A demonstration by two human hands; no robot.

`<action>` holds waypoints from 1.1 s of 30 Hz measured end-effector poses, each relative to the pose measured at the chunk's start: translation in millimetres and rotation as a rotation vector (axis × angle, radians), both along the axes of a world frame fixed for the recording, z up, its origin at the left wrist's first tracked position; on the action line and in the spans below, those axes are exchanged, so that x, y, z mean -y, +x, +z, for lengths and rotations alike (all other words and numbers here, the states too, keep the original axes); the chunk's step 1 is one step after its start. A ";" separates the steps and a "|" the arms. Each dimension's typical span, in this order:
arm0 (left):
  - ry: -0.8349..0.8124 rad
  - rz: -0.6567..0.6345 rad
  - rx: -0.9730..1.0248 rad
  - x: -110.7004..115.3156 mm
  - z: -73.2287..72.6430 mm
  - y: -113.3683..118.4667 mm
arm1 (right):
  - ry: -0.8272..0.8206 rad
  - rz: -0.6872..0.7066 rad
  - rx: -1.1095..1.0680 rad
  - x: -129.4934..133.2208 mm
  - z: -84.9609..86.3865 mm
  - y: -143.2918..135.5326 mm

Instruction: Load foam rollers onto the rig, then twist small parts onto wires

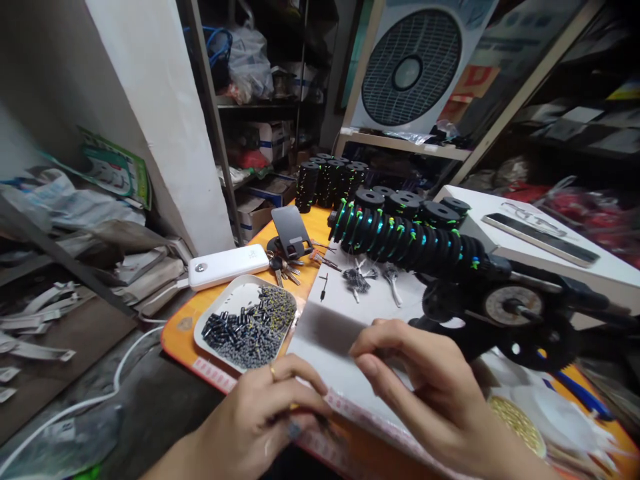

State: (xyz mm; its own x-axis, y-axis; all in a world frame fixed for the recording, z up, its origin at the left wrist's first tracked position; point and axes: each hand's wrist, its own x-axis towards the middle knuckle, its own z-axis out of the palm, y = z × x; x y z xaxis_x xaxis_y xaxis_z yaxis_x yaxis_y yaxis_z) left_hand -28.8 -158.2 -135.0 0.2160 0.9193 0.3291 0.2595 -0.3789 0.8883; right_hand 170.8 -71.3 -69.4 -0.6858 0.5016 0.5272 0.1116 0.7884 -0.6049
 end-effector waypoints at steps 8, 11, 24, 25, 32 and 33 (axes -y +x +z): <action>-0.486 0.542 0.833 19.7 -8.0 17.3 | -0.071 0.036 -0.040 12.7 -16.1 -30.3; -0.491 0.562 0.753 19.7 -9.9 22.3 | -0.086 0.002 -0.075 12.8 -27.4 -31.7; -0.381 0.695 0.887 15.1 -1.9 39.3 | 0.027 -0.042 -0.120 19.3 -32.1 -31.0; -0.410 0.687 0.956 15.4 -1.8 39.1 | 0.043 -0.036 -0.122 20.5 -34.7 -30.3; -0.441 0.615 0.981 16.2 -6.0 33.3 | 0.283 0.072 -0.110 24.8 -46.4 -28.2; -0.432 0.610 0.961 16.5 -7.5 32.6 | 0.225 0.078 -0.122 24.3 -45.8 -27.1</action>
State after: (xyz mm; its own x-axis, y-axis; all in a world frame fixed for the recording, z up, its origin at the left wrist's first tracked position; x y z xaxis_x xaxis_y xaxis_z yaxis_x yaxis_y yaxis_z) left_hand 3.8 -174.8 -142.5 -0.4531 0.8582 -0.2411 -0.5410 -0.0498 0.8396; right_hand 143.8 -95.6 -115.2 -0.6421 0.3107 0.7009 -0.0175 0.9080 -0.4186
